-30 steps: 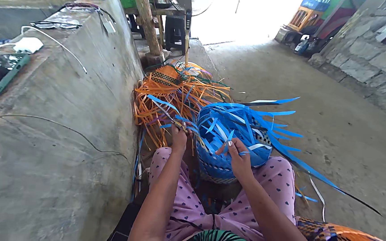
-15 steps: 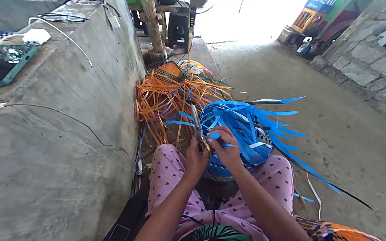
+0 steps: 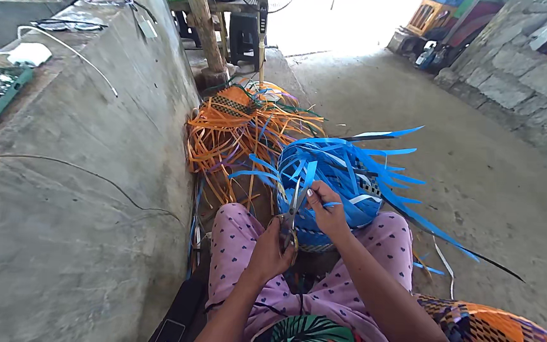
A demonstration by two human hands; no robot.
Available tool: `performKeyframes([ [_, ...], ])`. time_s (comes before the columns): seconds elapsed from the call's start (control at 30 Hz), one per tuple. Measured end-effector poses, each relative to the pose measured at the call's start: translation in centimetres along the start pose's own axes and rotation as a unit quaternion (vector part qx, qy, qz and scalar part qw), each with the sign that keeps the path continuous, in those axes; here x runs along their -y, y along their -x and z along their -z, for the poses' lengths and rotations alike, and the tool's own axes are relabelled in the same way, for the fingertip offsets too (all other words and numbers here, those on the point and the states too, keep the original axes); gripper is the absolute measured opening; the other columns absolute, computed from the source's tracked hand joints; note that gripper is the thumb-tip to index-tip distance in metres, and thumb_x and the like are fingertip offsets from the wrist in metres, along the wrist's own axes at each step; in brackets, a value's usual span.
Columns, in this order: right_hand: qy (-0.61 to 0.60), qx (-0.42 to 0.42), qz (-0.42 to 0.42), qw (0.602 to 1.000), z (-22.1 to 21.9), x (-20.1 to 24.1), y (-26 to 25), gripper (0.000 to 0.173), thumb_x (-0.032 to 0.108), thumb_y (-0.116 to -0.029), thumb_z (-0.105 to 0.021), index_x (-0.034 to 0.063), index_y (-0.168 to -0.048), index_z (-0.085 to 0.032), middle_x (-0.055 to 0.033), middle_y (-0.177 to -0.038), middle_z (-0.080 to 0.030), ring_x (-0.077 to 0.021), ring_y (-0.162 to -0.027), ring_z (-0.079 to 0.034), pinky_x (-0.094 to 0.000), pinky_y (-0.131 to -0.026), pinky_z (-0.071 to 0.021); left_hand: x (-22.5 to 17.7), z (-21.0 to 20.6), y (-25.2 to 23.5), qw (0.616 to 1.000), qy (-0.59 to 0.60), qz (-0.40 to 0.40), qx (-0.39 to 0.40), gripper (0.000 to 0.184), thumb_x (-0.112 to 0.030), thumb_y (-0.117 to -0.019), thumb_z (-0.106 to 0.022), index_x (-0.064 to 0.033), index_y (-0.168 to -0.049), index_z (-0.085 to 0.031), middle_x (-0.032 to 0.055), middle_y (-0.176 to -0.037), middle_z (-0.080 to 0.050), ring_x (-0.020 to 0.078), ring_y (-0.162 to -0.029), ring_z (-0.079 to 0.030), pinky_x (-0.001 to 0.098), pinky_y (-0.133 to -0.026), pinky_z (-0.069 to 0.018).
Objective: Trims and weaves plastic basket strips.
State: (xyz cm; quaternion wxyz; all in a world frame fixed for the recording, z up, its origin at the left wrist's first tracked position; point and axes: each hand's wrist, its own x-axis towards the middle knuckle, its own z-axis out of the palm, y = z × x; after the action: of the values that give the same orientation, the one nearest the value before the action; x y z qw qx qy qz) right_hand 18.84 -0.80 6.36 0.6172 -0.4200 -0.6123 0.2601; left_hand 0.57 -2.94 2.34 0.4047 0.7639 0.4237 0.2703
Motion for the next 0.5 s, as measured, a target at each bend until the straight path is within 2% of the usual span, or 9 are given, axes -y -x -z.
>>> performKeyframes([
  [0.17,-0.003,0.026,0.036,0.999,0.0,-0.27,0.34,0.022,0.006,-0.1031,-0.049,-0.0062,-0.095,-0.065,0.0012,-0.082,-0.064,0.0047,-0.071,-0.058,-0.0141,-0.067,-0.052,-0.33,-0.22,-0.17,1.0,0.018,-0.022,-0.002,0.056,-0.014,-0.0844,-0.063,0.0106,-0.133,-0.049,0.0157,-0.118,-0.07,0.0228,-0.09,-0.073,0.04,-0.081,-0.0601],
  [0.37,0.004,0.029,0.038,0.999,0.15,-0.27,0.39,0.022,0.006,-0.1027,-0.049,-0.0058,-0.093,-0.065,0.0015,-0.081,-0.063,0.0055,-0.071,-0.057,-0.0129,-0.067,-0.0509,-0.07,-0.56,-0.31,1.0,0.009,-0.004,0.015,0.042,-0.007,-0.0945,-0.053,0.0092,-0.133,-0.048,0.0114,-0.109,-0.074,0.0209,-0.084,-0.075,0.0391,-0.078,-0.0615],
  [0.5,0.01,0.032,0.036,0.999,0.13,-0.26,0.47,0.023,0.006,-0.1028,-0.049,-0.0067,-0.093,-0.065,0.0004,-0.081,-0.062,0.005,-0.071,-0.057,-0.0131,-0.067,-0.0512,0.07,-0.83,-0.31,1.0,0.029,-0.01,0.007,0.04,-0.005,-0.0959,-0.053,0.0088,-0.133,-0.047,0.0103,-0.108,-0.074,0.0187,-0.083,-0.075,0.0364,-0.077,-0.0624],
])
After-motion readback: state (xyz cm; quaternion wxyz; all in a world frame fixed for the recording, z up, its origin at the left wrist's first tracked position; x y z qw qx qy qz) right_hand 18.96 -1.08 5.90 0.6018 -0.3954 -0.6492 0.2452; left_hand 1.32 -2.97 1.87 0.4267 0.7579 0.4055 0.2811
